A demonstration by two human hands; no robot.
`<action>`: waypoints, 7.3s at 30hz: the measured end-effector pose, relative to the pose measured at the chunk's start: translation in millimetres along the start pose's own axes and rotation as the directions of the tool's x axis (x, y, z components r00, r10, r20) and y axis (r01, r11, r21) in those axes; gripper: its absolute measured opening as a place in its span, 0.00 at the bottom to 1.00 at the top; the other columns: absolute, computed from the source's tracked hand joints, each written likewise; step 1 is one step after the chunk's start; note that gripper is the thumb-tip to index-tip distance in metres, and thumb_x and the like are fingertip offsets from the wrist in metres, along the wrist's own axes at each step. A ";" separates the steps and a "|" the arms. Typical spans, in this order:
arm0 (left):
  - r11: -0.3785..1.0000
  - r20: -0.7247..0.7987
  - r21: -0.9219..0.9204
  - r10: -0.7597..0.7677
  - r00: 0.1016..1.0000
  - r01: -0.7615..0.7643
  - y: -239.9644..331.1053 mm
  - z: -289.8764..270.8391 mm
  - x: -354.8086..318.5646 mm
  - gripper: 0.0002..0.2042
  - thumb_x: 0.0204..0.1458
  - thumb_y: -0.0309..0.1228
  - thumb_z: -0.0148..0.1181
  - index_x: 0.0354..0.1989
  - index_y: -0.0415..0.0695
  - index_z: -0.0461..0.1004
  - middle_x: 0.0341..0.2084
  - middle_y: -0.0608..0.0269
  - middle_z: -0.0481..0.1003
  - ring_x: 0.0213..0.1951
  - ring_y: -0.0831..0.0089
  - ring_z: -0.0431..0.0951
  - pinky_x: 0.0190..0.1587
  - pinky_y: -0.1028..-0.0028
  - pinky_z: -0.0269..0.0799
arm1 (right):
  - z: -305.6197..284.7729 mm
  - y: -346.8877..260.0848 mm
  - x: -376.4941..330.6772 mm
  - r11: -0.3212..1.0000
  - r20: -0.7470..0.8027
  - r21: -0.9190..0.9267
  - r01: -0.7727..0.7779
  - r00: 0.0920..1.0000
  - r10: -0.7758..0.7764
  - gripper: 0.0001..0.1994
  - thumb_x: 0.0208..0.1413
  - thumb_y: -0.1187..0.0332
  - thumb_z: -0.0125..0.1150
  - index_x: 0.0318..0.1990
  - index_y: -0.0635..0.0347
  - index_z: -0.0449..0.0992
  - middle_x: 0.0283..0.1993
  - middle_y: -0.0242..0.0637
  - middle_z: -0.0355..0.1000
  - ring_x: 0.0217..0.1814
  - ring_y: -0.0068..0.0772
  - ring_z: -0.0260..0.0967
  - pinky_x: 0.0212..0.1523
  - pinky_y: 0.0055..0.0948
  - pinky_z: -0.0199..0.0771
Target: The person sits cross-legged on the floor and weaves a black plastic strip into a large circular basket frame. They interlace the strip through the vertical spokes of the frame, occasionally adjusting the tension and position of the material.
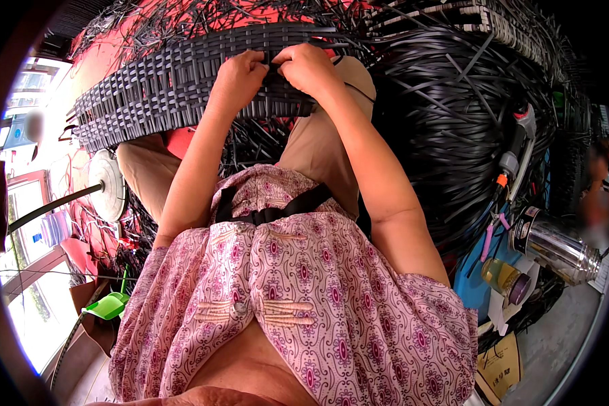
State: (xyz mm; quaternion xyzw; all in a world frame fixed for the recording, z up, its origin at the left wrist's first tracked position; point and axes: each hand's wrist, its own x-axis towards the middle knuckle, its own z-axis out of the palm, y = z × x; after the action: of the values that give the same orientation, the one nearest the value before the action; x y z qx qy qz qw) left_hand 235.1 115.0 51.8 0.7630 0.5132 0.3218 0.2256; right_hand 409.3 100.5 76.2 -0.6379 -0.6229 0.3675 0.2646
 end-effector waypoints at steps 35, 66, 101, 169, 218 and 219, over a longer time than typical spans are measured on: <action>0.945 -0.142 0.274 -0.142 0.980 0.176 -12.4 -34.7 -14.8 0.15 0.49 0.41 0.66 0.35 0.40 0.80 0.31 0.50 0.81 0.37 0.51 0.81 0.39 0.60 0.75 | 56.4 -28.3 -19.3 0.862 -0.254 0.487 0.141 0.967 -0.014 0.10 0.56 0.67 0.66 0.35 0.67 0.82 0.24 0.30 0.74 0.23 0.16 0.67 0.25 0.20 0.68; 0.988 -0.244 0.027 -0.141 0.959 0.152 -26.0 -26.9 -19.5 0.13 0.52 0.33 0.58 0.40 0.37 0.80 0.34 0.48 0.80 0.36 0.53 0.81 0.41 0.62 0.75 | 50.3 -21.7 38.4 0.985 0.001 -0.015 0.174 0.985 -0.174 0.12 0.49 0.66 0.62 0.41 0.51 0.86 0.33 0.45 0.80 0.35 0.43 0.79 0.40 0.38 0.78; 0.900 -0.131 -0.392 -0.262 0.956 0.193 0.8 -146.9 -38.4 0.11 0.52 0.32 0.61 0.37 0.36 0.80 0.26 0.63 0.80 0.26 0.78 0.79 0.30 0.78 0.73 | 81.2 -71.1 2.5 0.788 -0.141 0.303 0.536 0.843 -0.519 0.17 0.55 0.61 0.69 0.49 0.60 0.79 0.42 0.34 0.78 0.40 0.25 0.76 0.40 0.25 0.76; 0.799 -0.203 -0.589 -0.296 0.933 0.125 -40.8 -159.2 -43.0 0.11 0.56 0.33 0.63 0.38 0.37 0.80 0.23 0.67 0.78 0.22 0.82 0.75 0.27 0.81 0.69 | 112.3 -102.7 30.2 0.721 -0.097 0.456 0.521 0.835 -0.542 0.14 0.56 0.61 0.67 0.43 0.62 0.82 0.31 0.36 0.79 0.30 0.22 0.75 0.34 0.25 0.75; 0.884 -0.274 -0.296 -0.442 0.854 0.363 -95.1 -155.1 -48.8 0.13 0.56 0.36 0.63 0.38 0.37 0.80 0.24 0.63 0.79 0.24 0.78 0.77 0.29 0.75 0.71 | 136.3 -105.2 32.0 0.796 -0.336 -0.150 0.587 0.726 -0.599 0.12 0.48 0.70 0.69 0.41 0.58 0.81 0.37 0.39 0.75 0.40 0.41 0.77 0.43 0.38 0.77; 0.903 -0.288 -0.276 -0.405 0.868 0.329 -86.4 -169.8 -54.6 0.12 0.56 0.35 0.63 0.38 0.37 0.80 0.23 0.65 0.77 0.24 0.80 0.75 0.29 0.77 0.70 | 136.8 -110.2 32.2 0.789 -0.293 -0.025 0.613 0.750 -0.593 0.14 0.49 0.67 0.68 0.44 0.57 0.80 0.38 0.39 0.77 0.41 0.41 0.77 0.44 0.38 0.77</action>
State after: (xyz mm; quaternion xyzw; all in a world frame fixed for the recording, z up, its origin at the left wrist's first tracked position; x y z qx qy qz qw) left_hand 42.7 98.8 96.7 0.5546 0.6421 0.4532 0.2733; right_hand 232.5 125.1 78.7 -0.4387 -0.7367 0.1889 0.4787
